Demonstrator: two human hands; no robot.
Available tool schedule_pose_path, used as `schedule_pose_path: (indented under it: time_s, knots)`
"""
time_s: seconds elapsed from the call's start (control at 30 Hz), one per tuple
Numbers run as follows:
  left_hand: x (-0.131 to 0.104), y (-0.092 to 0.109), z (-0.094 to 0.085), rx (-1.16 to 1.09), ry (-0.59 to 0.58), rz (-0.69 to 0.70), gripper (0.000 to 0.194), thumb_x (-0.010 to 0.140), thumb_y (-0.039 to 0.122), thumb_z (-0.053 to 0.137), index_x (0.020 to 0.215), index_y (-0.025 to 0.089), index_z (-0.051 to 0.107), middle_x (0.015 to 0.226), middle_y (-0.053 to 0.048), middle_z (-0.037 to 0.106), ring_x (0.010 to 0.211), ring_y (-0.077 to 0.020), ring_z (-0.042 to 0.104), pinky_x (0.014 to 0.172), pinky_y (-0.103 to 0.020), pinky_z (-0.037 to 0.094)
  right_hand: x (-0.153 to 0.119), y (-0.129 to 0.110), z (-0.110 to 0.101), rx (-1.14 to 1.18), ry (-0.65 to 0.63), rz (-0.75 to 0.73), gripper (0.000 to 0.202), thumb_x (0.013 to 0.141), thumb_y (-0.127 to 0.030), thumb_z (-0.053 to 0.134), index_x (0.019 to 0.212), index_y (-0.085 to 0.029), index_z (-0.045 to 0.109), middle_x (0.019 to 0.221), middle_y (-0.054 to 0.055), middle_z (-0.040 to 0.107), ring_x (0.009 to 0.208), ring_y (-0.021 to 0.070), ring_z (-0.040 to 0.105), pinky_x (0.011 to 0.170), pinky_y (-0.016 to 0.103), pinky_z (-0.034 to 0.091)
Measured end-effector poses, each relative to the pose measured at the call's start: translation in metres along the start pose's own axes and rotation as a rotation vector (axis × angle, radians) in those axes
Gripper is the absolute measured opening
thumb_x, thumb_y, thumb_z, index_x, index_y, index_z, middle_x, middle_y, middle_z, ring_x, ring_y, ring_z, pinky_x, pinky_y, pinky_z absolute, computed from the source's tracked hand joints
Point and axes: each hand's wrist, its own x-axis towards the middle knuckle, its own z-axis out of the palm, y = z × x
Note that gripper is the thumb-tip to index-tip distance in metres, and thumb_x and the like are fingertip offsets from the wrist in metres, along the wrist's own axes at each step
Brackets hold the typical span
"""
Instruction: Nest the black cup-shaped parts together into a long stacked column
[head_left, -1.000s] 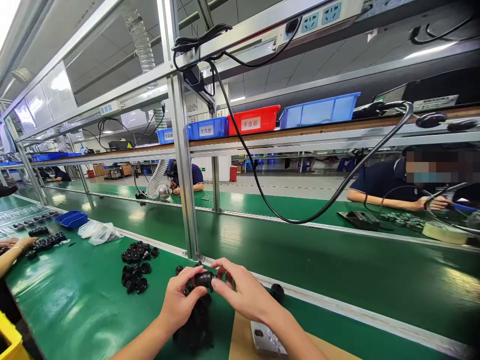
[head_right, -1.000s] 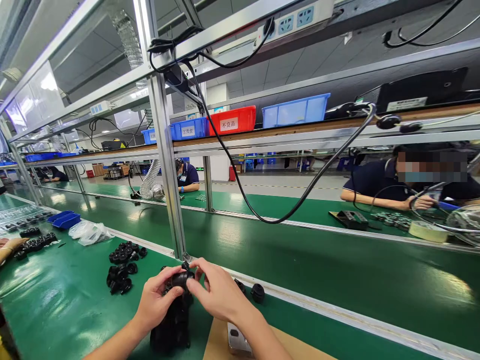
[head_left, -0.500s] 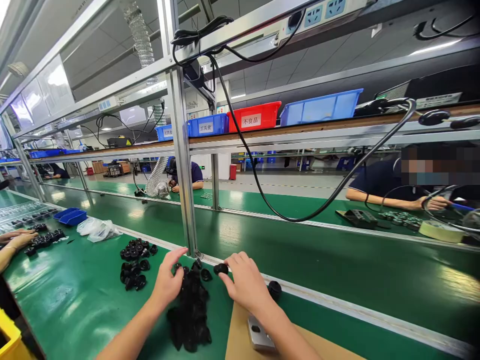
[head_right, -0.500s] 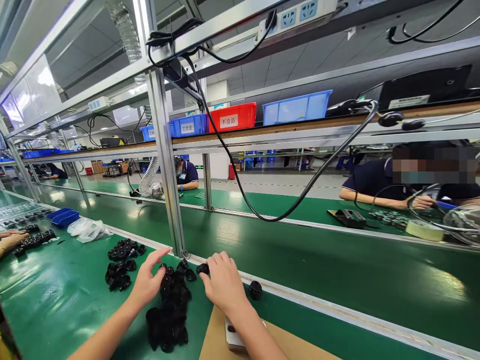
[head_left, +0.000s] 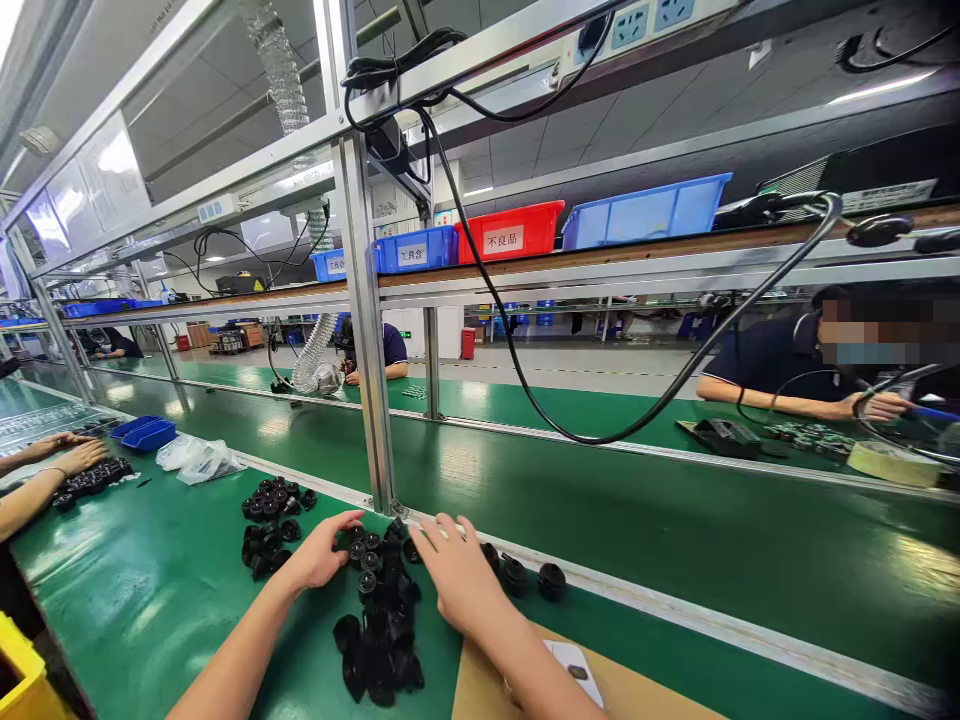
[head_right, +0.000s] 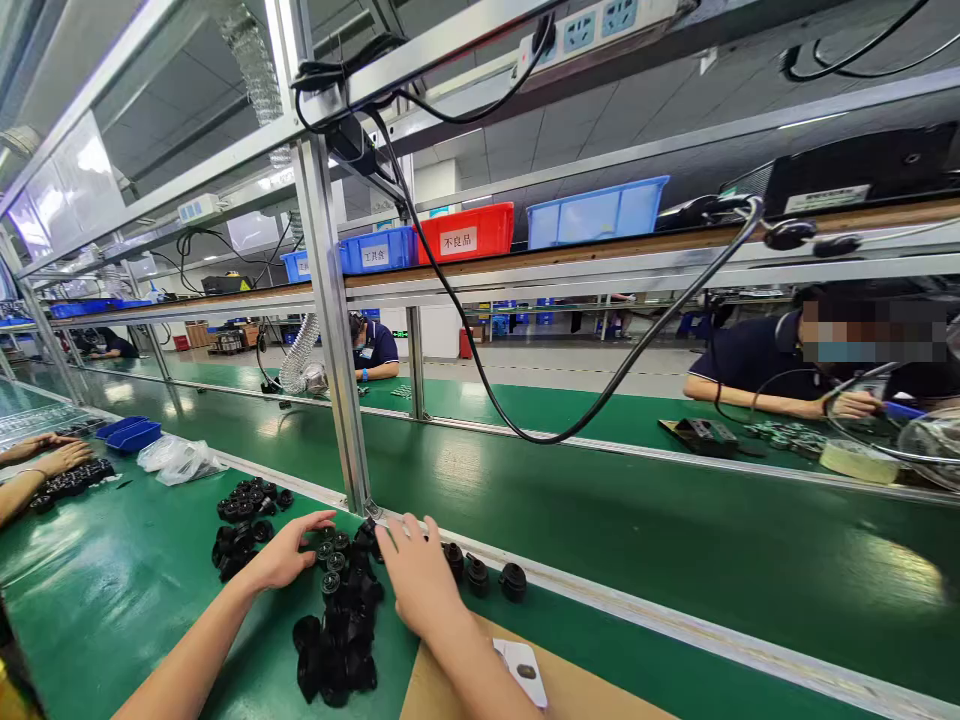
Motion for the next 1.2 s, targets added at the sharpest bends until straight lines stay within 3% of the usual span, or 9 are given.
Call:
schedule_pose_path:
  time_s: [0.13,0.3,0.43,0.67,0.83,0.93,1.03,1.13,1.2]
  knots:
    - [0.005,0.001,-0.003,0.020,-0.022,-0.011,0.065,0.070,0.011,0.069,0.134,0.020,0.071,0.138,-0.014,0.073,0.134,-0.0360,0.062,0.114,-0.051,0.045,0.009,-0.019,0.009,0.037,-0.029,-0.080,0.074,0.084,-0.016,0.069,0.156,-0.019,0.048,0.161,0.015,0.050,0.148,0.0400,0.039,0.125,0.066,0.024]
    - [0.006,0.003,-0.005,-0.002,-0.009,0.012,0.037,0.071,0.019,0.077,0.108,0.020,0.078,0.118,-0.009,0.079,0.118,-0.0354,0.069,0.106,-0.048,0.049,0.005,-0.018,-0.003,0.096,-0.038,-0.002,0.023,0.096,-0.013,0.054,0.110,-0.017,0.072,0.112,0.012,0.075,0.118,0.0315,0.065,0.103,0.045,0.051]
    - [0.007,0.001,-0.004,-0.081,0.047,0.005,0.032,0.064,0.018,0.083,0.095,0.020,0.075,0.112,-0.009,0.081,0.111,-0.0336,0.071,0.100,-0.045,0.052,-0.003,-0.012,-0.009,0.136,-0.078,0.131,0.021,0.099,-0.011,0.053,0.102,-0.016,0.074,0.109,0.012,0.075,0.105,0.0278,0.072,0.088,0.035,0.055]
    - [0.013,0.008,-0.004,-0.289,0.326,0.028,0.040,0.066,0.040,0.090,0.089,0.019,0.065,0.100,-0.012,0.079,0.098,-0.0314,0.074,0.090,-0.043,0.057,-0.013,-0.003,-0.025,0.174,-0.149,0.309,0.017,0.094,-0.028,0.074,0.106,-0.017,0.077,0.113,0.013,0.077,0.104,0.0326,0.076,0.086,0.037,0.058]
    - [0.005,0.034,0.021,-0.413,0.426,0.117,0.045,0.075,0.048,0.087,0.104,0.019,0.067,0.105,-0.010,0.076,0.101,-0.0272,0.072,0.095,-0.040,0.057,-0.018,-0.007,-0.043,0.159,-0.238,0.354,0.021,0.088,-0.028,0.081,0.099,-0.011,0.081,0.107,0.022,0.079,0.104,0.0398,0.078,0.086,0.043,0.061]
    - [-0.007,0.052,0.044,-0.472,0.378,0.164,0.043,0.080,0.047,0.086,0.107,0.019,0.068,0.104,-0.009,0.075,0.099,-0.0253,0.072,0.093,-0.038,0.059,-0.020,-0.011,-0.049,0.160,-0.268,0.356,0.018,0.089,-0.019,0.075,0.103,-0.009,0.082,0.107,0.025,0.080,0.103,0.0406,0.078,0.087,0.045,0.061]
    - [-0.020,0.067,0.063,-0.507,0.296,0.189,0.040,0.082,0.042,0.087,0.110,0.019,0.070,0.103,-0.009,0.076,0.096,-0.0243,0.073,0.089,-0.035,0.061,-0.020,-0.013,-0.050,0.197,-0.286,0.363,0.025,0.076,-0.017,0.087,0.098,-0.007,0.083,0.104,0.027,0.080,0.100,0.0455,0.078,0.087,0.049,0.062]
    - [-0.028,0.075,0.072,-0.520,0.238,0.196,0.040,0.082,0.038,0.088,0.114,0.019,0.073,0.105,-0.010,0.078,0.097,-0.0244,0.073,0.089,-0.034,0.061,-0.020,-0.011,-0.049,0.267,-0.264,0.365,0.029,0.061,0.000,0.086,0.089,-0.005,0.083,0.101,0.031,0.079,0.097,0.0503,0.077,0.087,0.055,0.061]
    - [-0.030,0.078,0.074,-0.527,0.217,0.200,0.040,0.083,0.037,0.088,0.116,0.019,0.074,0.109,-0.011,0.078,0.100,-0.0254,0.074,0.089,-0.034,0.062,-0.021,-0.006,-0.050,0.345,-0.215,0.361,0.025,0.063,0.004,0.079,0.086,-0.005,0.082,0.099,0.030,0.078,0.098,0.0513,0.076,0.088,0.059,0.059]
